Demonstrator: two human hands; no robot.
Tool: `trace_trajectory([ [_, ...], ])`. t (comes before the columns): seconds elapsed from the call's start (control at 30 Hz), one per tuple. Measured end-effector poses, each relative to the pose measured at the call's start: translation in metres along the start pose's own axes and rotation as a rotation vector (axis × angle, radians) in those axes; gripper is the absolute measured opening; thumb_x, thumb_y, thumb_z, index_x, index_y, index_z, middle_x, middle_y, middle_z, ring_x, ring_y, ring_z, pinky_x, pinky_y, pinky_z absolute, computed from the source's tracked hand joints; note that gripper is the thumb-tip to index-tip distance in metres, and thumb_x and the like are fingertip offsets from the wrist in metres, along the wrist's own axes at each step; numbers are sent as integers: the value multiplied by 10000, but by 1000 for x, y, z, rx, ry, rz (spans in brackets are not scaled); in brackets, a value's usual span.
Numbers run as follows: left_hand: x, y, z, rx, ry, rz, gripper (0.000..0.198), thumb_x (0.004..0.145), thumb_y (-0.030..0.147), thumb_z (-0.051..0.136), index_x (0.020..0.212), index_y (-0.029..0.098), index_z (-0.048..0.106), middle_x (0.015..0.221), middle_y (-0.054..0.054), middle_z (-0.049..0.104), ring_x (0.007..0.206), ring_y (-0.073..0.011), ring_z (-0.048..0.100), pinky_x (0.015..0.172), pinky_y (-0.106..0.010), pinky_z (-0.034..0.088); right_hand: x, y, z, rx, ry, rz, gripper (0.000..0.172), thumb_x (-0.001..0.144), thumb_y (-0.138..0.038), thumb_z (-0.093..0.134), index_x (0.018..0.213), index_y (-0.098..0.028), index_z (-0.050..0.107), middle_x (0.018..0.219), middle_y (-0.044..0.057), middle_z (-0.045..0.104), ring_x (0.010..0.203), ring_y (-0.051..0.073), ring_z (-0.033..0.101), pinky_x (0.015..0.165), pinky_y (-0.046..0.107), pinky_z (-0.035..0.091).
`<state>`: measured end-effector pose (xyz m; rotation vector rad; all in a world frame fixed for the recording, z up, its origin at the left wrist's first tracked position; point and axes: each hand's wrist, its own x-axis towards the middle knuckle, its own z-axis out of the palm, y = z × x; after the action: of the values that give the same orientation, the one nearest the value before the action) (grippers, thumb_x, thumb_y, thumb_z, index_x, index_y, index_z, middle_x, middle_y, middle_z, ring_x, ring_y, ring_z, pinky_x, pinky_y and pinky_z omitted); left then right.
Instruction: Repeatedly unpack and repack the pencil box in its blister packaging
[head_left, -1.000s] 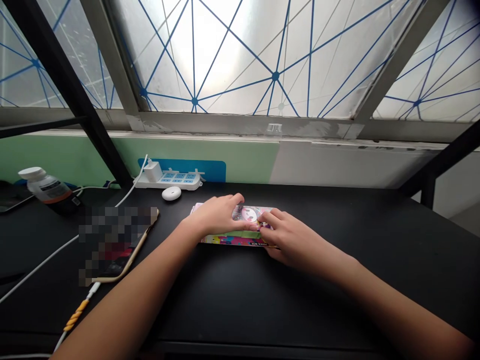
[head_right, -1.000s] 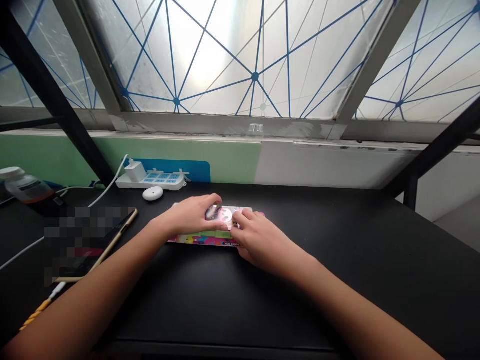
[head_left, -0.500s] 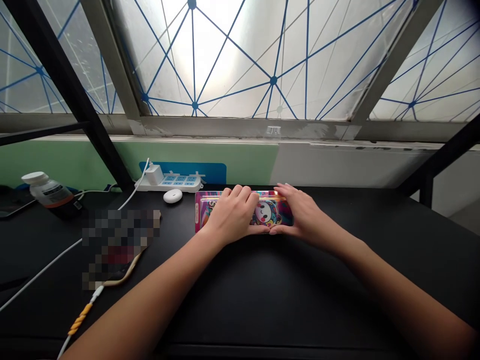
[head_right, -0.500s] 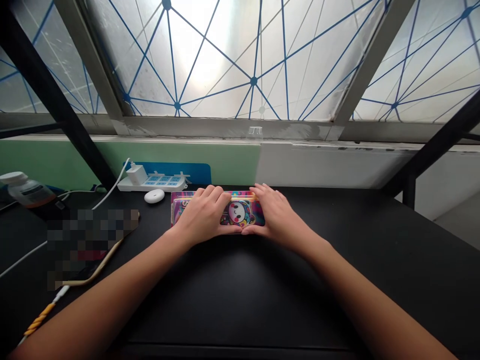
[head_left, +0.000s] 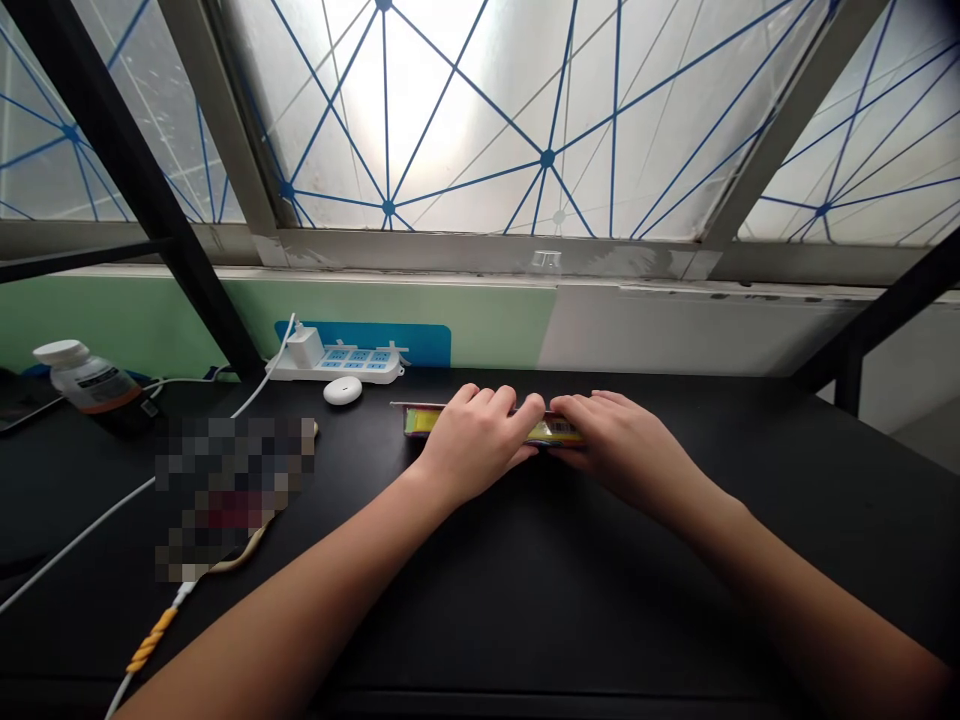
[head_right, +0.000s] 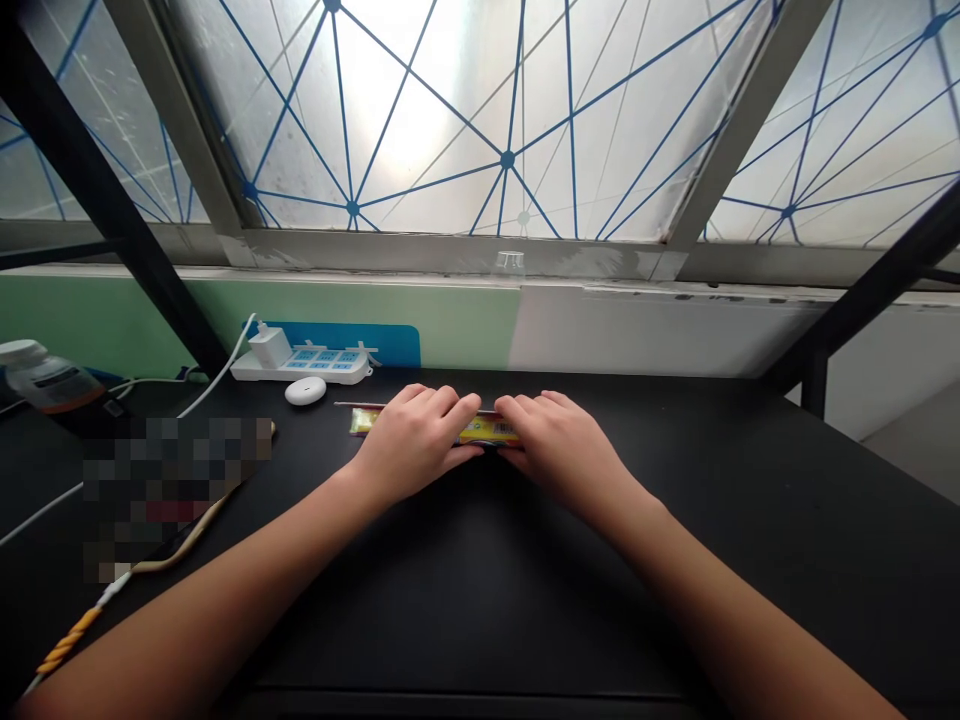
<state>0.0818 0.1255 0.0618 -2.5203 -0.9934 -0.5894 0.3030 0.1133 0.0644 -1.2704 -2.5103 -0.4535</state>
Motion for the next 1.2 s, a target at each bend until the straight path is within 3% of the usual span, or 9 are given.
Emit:
trace_trajectory([
  [0.17,0,3,-4,-7,-97,55,353,861,458,717,1055,200,573,950,-64,640,835,-265,629,776,-383,436,-1,-12,-5,-18,-103,-12,210,859,-168,599,1061,-226,605,986,76,747,855,269,696,761,379,494],
  [0.33,-3,5,1,-2,-153,-6,451,781,515,780,1028,182,601,951,-85,667,886,-300,630,834,-439,435,0,-20,4,31,-118,-70,387,884,-280,654,1255,-196,585,1237,133,698,1068,325,665,897,467,500],
  [0.47,-6,-2,7,-125,-157,-47,557,735,664,742,999,195,595,986,-93,669,949,-312,621,880,-464,438,1,-25,20,107,-134,-114,519,944,-384,587,1416,-187,497,1444,168,556,1295,352,539,1032,525,448],
  [0.6,-11,-15,15,-274,-158,-145,750,735,781,634,1203,202,545,1286,-158,611,1214,-367,539,1040,-567,356,1,-24,28,173,-211,-94,667,963,-478,537,1538,-193,358,1571,179,380,1447,349,355,1123,561,359],
  [0.77,-14,-21,22,-357,-312,-216,918,782,847,473,1459,232,398,1514,-172,452,1400,-389,379,1117,-656,235,-2,-8,18,253,-382,-40,765,925,-600,544,1572,-299,269,1622,89,268,1495,321,245,1178,591,227],
  [0.87,-12,-21,21,-355,-367,-243,989,742,897,442,1483,244,389,1543,-153,423,1418,-371,360,1159,-633,184,-6,15,5,281,-479,48,762,889,-708,501,1539,-345,339,1609,50,305,1491,348,243,1157,625,230],
  [1.0,-10,-22,19,-374,-422,-265,1032,722,918,429,1522,273,337,1589,-128,363,1465,-353,290,1187,-621,129,-10,45,-10,298,-560,179,586,903,-723,446,1355,-386,604,1475,20,534,1432,375,369,1124,652,259],
  [1.1,-10,-22,19,-393,-433,-263,1038,750,918,373,1555,268,280,1611,-118,324,1480,-360,252,1179,-646,118,-7,44,-9,236,-501,204,499,926,-683,450,1196,-359,717,1382,46,630,1390,388,433,1114,689,230],
  [1.2,-11,-23,19,-411,-421,-277,979,822,875,301,1578,259,218,1620,-110,310,1488,-355,235,1171,-655,128,0,19,4,170,-309,147,596,924,-653,496,1385,-285,587,1536,124,457,1430,372,376,1137,665,222],
])
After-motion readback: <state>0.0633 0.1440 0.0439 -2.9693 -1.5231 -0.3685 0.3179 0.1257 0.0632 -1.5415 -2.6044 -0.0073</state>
